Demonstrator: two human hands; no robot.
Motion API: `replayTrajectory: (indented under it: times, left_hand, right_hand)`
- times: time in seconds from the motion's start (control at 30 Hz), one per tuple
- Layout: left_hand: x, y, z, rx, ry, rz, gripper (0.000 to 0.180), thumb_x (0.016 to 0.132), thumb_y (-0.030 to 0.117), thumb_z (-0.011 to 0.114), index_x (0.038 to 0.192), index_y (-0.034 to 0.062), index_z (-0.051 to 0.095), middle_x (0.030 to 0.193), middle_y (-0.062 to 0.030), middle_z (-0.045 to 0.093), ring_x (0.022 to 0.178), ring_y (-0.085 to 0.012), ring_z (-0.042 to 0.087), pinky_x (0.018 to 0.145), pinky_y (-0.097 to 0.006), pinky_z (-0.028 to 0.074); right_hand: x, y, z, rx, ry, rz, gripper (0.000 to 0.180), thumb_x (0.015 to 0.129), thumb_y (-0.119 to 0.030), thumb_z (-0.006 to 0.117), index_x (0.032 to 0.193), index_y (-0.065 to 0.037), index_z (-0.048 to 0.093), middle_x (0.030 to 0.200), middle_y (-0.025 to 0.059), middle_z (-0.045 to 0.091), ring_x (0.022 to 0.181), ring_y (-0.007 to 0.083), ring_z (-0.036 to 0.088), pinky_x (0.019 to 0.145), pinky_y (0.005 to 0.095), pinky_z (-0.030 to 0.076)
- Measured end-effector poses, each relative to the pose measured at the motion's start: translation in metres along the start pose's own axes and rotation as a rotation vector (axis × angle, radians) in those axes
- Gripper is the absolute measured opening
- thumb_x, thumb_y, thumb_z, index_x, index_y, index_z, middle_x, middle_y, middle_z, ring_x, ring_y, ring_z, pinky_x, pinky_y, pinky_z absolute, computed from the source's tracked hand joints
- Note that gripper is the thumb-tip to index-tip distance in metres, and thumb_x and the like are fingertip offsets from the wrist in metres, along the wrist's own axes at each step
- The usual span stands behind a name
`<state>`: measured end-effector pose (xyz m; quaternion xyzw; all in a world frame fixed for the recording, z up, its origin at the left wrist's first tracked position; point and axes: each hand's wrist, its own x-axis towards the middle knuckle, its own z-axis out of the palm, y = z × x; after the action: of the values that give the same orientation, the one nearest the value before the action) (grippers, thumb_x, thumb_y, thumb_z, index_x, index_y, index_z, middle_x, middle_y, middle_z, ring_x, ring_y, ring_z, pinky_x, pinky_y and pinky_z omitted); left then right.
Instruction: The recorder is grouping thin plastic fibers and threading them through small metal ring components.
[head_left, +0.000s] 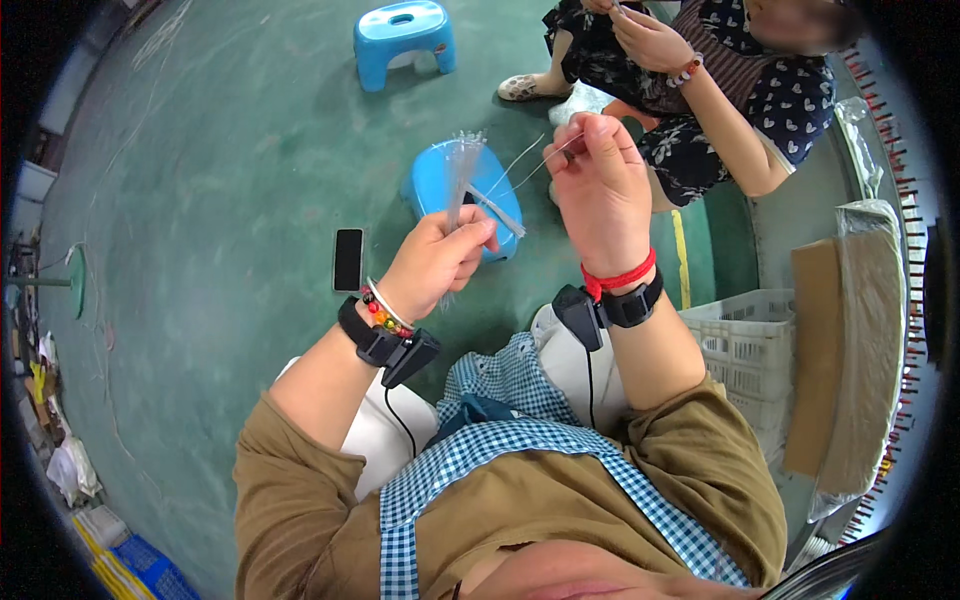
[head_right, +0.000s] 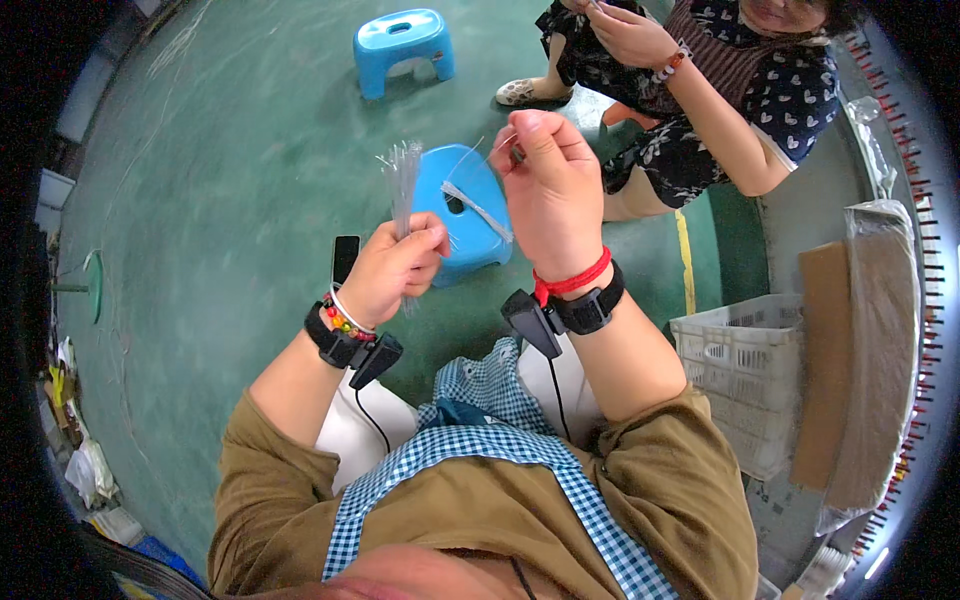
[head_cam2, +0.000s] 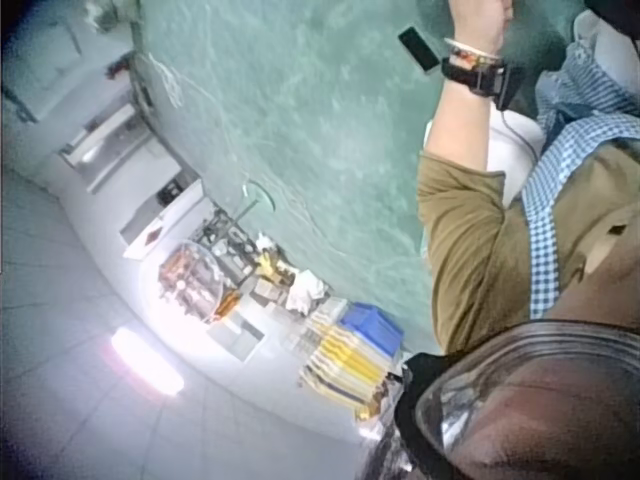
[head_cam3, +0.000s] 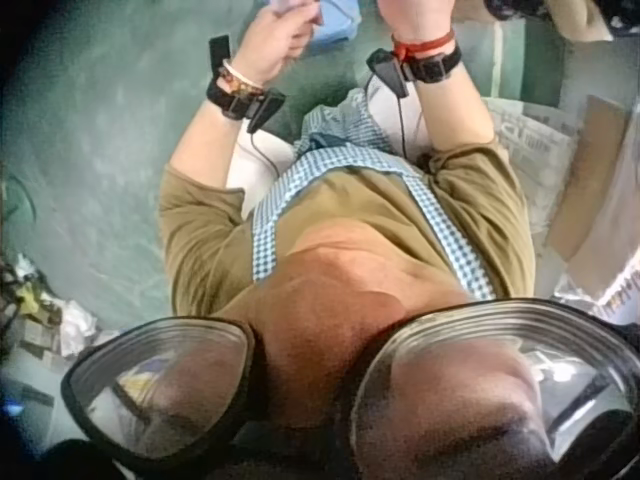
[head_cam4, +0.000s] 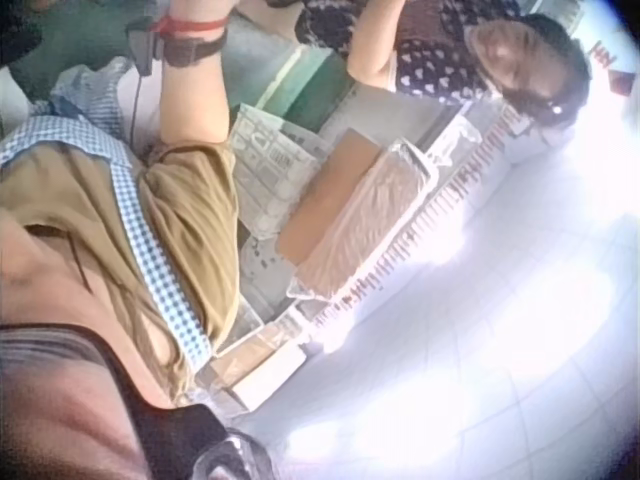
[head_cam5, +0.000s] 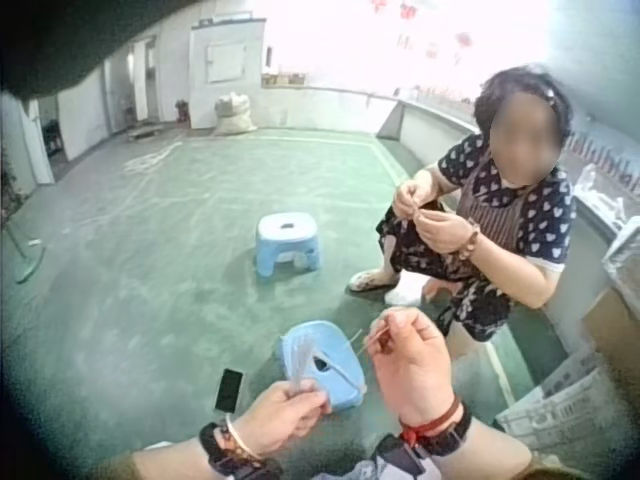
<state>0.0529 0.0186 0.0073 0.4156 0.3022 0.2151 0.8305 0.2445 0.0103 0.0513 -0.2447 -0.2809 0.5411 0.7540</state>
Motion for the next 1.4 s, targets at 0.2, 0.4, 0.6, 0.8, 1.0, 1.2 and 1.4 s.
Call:
replayTrajectory:
  times: [0.2, 0.4, 0.6, 0.8, 1.0, 1.2, 1.4]
  left_hand:
    - [-0.002, -0.001, -0.002, -0.092, 0.005, 0.086, 0.023, 0.1, 0.023, 0.05, 0.083, 0.0076, 0.053, 0.06, 0.01, 0.031, 0.049, -0.0004, 0.026, 0.043, -0.019, 0.017]
    - [-0.004, -0.006, 0.001, -0.021, 0.07, 0.074, 0.023, 0.099, 0.023, 0.053, 0.083, 0.0068, 0.053, 0.06, 0.0098, 0.033, 0.047, -0.0003, 0.027, 0.043, -0.019, 0.018]
    - [-0.005, -0.008, 0.001, 0.016, 0.065, 0.072, 0.022, 0.099, 0.024, 0.053, 0.084, 0.0074, 0.053, 0.06, 0.0099, 0.033, 0.048, -0.0004, 0.027, 0.043, -0.02, 0.018]
    - [-0.002, -0.012, -0.001, 0.077, 0.058, 0.081, 0.021, 0.098, 0.024, 0.054, 0.084, 0.0076, 0.054, 0.059, 0.0103, 0.034, 0.048, -0.0008, 0.027, 0.044, -0.02, 0.018]
    - [0.004, -0.021, -0.008, 0.3, 0.2, 0.138, 0.023, 0.095, 0.025, 0.057, 0.079, 0.0091, 0.06, 0.057, 0.0086, 0.038, 0.047, -0.0013, 0.033, 0.042, -0.021, 0.024]
    - [0.003, -0.007, -0.033, -0.045, 0.598, 0.318, 0.01, 0.093, 0.017, 0.062, 0.09, 0.0078, 0.064, 0.064, 0.0086, 0.046, 0.045, -0.0001, 0.031, 0.039, -0.021, 0.02]
    - [0.001, 0.021, -0.012, 0.077, 0.515, 0.61, 0.017, 0.094, 0.013, 0.061, 0.105, 0.0005, 0.066, 0.093, -0.0023, 0.067, 0.063, -0.0007, 0.048, 0.052, -0.017, 0.032]
  right_hand:
    - [0.006, -0.008, -0.009, -0.253, 0.118, -0.013, 0.014, 0.091, -0.012, 0.067, 0.094, 0.002, 0.068, 0.081, 0.004, 0.063, 0.069, 0.011, 0.053, 0.065, 0.0226, 0.043]
    - [-0.006, 0.0, -0.007, -0.393, 0.06, 0.252, 0.019, 0.092, -0.01, 0.065, 0.103, 0.006, 0.068, 0.081, 0.004, 0.063, 0.069, 0.0104, 0.054, 0.063, 0.0229, 0.044]
    - [-0.008, -0.001, -0.001, -0.437, 0.032, 0.243, 0.019, 0.089, -0.014, 0.069, 0.099, 0.002, 0.072, 0.078, 0.0012, 0.064, 0.066, 0.0069, 0.052, 0.059, 0.0197, 0.041]
    - [-0.005, 0.004, -0.01, -0.422, -0.019, 0.168, 0.012, 0.092, -0.013, 0.066, 0.092, -0.001, 0.068, 0.076, 0.0006, 0.061, 0.067, 0.0074, 0.051, 0.061, 0.0211, 0.04]
    - [0.006, -0.015, -0.015, -0.204, 0.075, -0.207, 0.011, 0.095, -0.014, 0.062, 0.09, -0.005, 0.059, 0.076, 0.0047, 0.058, 0.069, 0.0112, 0.051, 0.064, 0.0243, 0.04]
    - [0.008, -0.016, -0.021, -0.412, 0.122, -0.232, 0.017, 0.091, -0.012, 0.066, 0.076, -0.007, 0.06, 0.068, -0.0015, 0.056, 0.061, 0.0071, 0.048, 0.059, 0.0208, 0.037]
    - [-0.005, -0.007, -0.003, -0.775, -0.057, 0.075, 0.009, 0.089, -0.006, 0.068, 0.081, -0.004, 0.063, 0.075, -0.002, 0.06, 0.068, 0.0043, 0.052, 0.063, 0.019, 0.04]
